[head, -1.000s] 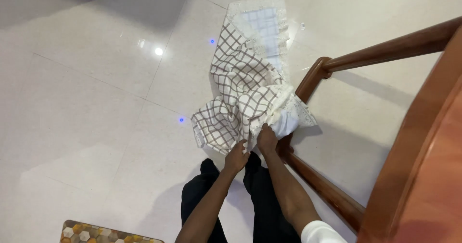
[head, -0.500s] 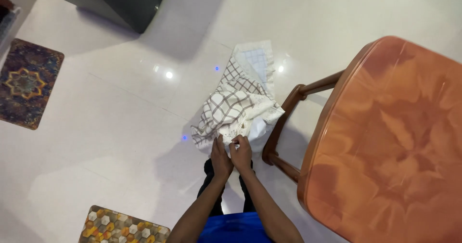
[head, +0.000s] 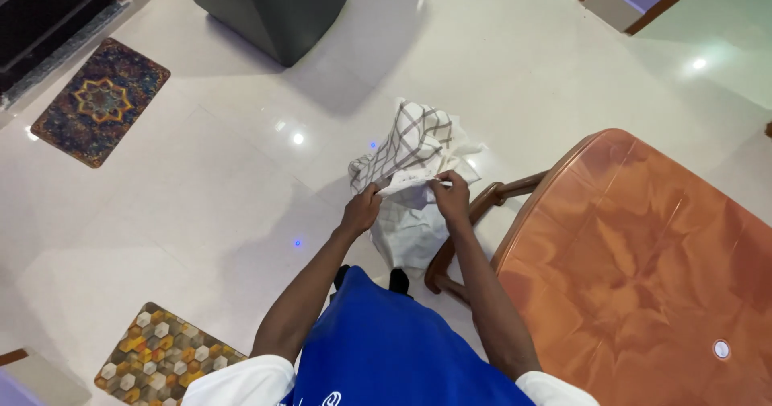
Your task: The person removes a checkered tablecloth from a table and folds it, then wipes the table surface with a cloth before folding the cloth and placing it on the table.
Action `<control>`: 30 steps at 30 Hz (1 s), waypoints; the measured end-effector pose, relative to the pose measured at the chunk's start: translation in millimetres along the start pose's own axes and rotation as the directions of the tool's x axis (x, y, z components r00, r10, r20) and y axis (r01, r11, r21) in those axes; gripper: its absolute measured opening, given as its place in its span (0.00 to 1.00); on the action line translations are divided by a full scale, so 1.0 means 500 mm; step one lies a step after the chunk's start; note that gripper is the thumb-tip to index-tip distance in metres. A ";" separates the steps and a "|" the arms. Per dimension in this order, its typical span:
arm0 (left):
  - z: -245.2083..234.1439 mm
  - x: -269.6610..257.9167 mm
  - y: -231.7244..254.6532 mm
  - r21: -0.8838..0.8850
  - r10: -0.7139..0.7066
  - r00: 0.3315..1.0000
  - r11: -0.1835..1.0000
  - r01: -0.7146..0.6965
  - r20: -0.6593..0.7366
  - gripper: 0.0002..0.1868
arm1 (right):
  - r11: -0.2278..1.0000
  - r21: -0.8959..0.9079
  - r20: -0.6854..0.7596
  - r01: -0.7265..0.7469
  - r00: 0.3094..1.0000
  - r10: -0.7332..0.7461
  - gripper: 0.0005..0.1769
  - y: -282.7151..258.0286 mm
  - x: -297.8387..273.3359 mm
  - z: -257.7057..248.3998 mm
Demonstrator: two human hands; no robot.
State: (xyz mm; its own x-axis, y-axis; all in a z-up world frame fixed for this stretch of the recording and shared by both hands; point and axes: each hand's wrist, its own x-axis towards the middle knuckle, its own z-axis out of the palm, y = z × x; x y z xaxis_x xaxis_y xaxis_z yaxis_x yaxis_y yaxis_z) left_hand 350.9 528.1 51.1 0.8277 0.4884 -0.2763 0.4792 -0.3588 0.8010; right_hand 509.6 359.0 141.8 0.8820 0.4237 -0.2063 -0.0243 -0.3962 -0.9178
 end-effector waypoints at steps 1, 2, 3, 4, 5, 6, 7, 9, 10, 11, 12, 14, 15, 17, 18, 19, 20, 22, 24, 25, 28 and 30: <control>-0.004 -0.014 0.020 0.003 0.039 0.999 0.999 -0.039 0.014 0.17 | 0.997 -0.041 -0.009 0.071 0.997 -0.071 0.09 -0.015 0.008 -0.015; -0.009 -0.032 0.045 0.005 0.078 0.997 0.997 -0.078 0.027 0.17 | 0.987 -0.082 -0.014 0.141 0.990 -0.143 0.10 -0.030 0.009 -0.023; -0.026 -0.044 0.080 0.012 0.125 0.991 0.992 -0.125 0.042 0.16 | 0.977 -0.090 -0.001 0.191 0.981 -0.192 0.10 -0.049 0.003 -0.021; -0.040 -0.068 0.119 -0.045 0.149 0.988 0.987 -0.151 -0.040 0.21 | 0.966 -0.097 0.012 0.241 0.971 -0.241 0.11 -0.068 -0.008 -0.016; -0.046 -0.103 0.162 -0.103 0.167 0.979 0.979 -0.179 -0.116 0.30 | 0.953 -0.106 0.023 0.283 0.959 -0.282 0.11 -0.087 -0.027 -0.012; -0.055 -0.117 0.207 -0.019 0.353 0.878 0.925 -0.379 -0.324 0.35 | 0.946 -0.148 0.048 0.290 0.957 -0.286 0.10 -0.108 -0.050 -0.001; -0.063 -0.124 0.246 0.102 0.513 0.703 0.836 -0.539 -0.493 0.39 | 0.938 -0.188 0.077 0.292 0.956 -0.282 0.10 -0.128 -0.081 0.016; -0.079 -0.116 0.277 0.032 0.536 0.636 0.778 -0.628 -0.555 0.37 | 0.892 -0.232 0.158 0.387 0.920 -0.358 0.10 -0.165 -0.144 0.053; -0.080 -0.107 0.273 -0.181 0.431 0.780 0.812 -0.554 -0.454 0.31 | 0.867 -0.251 0.203 0.432 0.899 -0.389 0.10 -0.178 -0.171 0.058; -0.073 -0.095 0.264 -0.377 0.332 0.889 0.816 -0.439 -0.317 0.26 | 0.904 -0.109 0.216 0.413 0.898 -0.384 0.13 -0.188 -0.186 0.045; -0.063 -0.086 0.250 -0.330 0.334 0.882 0.835 -0.441 -0.333 0.22 | 0.923 0.035 0.227 0.383 0.896 -0.381 0.15 -0.192 -0.195 0.027; -0.060 -0.056 0.219 -0.224 0.353 0.860 0.864 -0.451 -0.370 0.14 | 0.939 0.105 0.122 0.329 0.932 -0.340 0.20 -0.177 -0.192 -0.010; -0.059 -0.049 0.205 -0.267 0.309 0.872 0.866 -0.423 -0.381 0.13 | 0.956 0.030 0.004 0.292 0.956 -0.292 0.22 -0.153 -0.196 -0.040; -0.060 -0.036 0.187 -0.353 0.219 0.890 0.859 -0.370 -0.399 0.12 | 0.844 -0.375 -0.156 0.383 0.871 -0.465 0.41 -0.080 -0.193 -0.102; -0.061 -0.031 0.183 -0.382 0.221 0.890 0.842 -0.380 -0.398 0.10 | 0.855 -0.352 -0.090 0.382 0.895 -0.437 0.50 -0.038 -0.175 -0.132; -0.063 -0.030 0.177 -0.409 0.221 0.891 0.826 -0.387 -0.397 0.08 | 0.867 -0.326 -0.022 0.376 0.914 -0.405 0.60 0.007 -0.155 -0.148; -0.065 -0.034 0.170 -0.436 0.222 0.892 0.809 -0.394 -0.395 0.06 | 0.880 -0.301 0.046 0.368 0.927 -0.372 0.70 0.054 -0.138 -0.146; -0.078 -0.023 0.161 -0.436 0.252 0.901 0.808 -0.396 -0.352 0.04 | 0.865 -0.380 0.116 0.327 0.945 -0.306 0.78 0.131 -0.089 -0.092; -0.058 -0.037 0.154 -0.511 0.244 0.922 0.775 -0.371 -0.300 0.03 | 0.990 -0.141 0.096 0.019 0.995 -0.005 0.76 0.193 -0.074 -0.066; -0.059 -0.034 0.148 -0.567 0.235 0.931 0.743 -0.356 -0.278 0.03 | 0.948 0.166 0.126 -0.272 0.959 0.254 0.69 0.207 -0.047 -0.035; -0.060 -0.038 0.129 -0.660 0.250 0.942 0.672 -0.336 -0.225 0.05 | 0.570 0.585 0.316 -0.577 0.809 0.496 0.46 0.241 -0.017 0.016; -0.065 -0.032 0.119 -0.677 0.280 0.941 0.657 -0.332 -0.190 0.05 | 0.437 0.673 0.385 -0.597 0.787 0.482 0.35 0.252 0.010 0.037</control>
State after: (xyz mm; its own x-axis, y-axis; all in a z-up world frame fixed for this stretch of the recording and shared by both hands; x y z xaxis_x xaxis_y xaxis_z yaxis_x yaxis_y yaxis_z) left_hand 356.8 524.9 120.4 0.8576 0.5102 0.0646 -0.1577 0.1413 0.9773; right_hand 502.3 326.5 18.6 0.5013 0.4561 -0.7353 -0.8537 0.1223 -0.5061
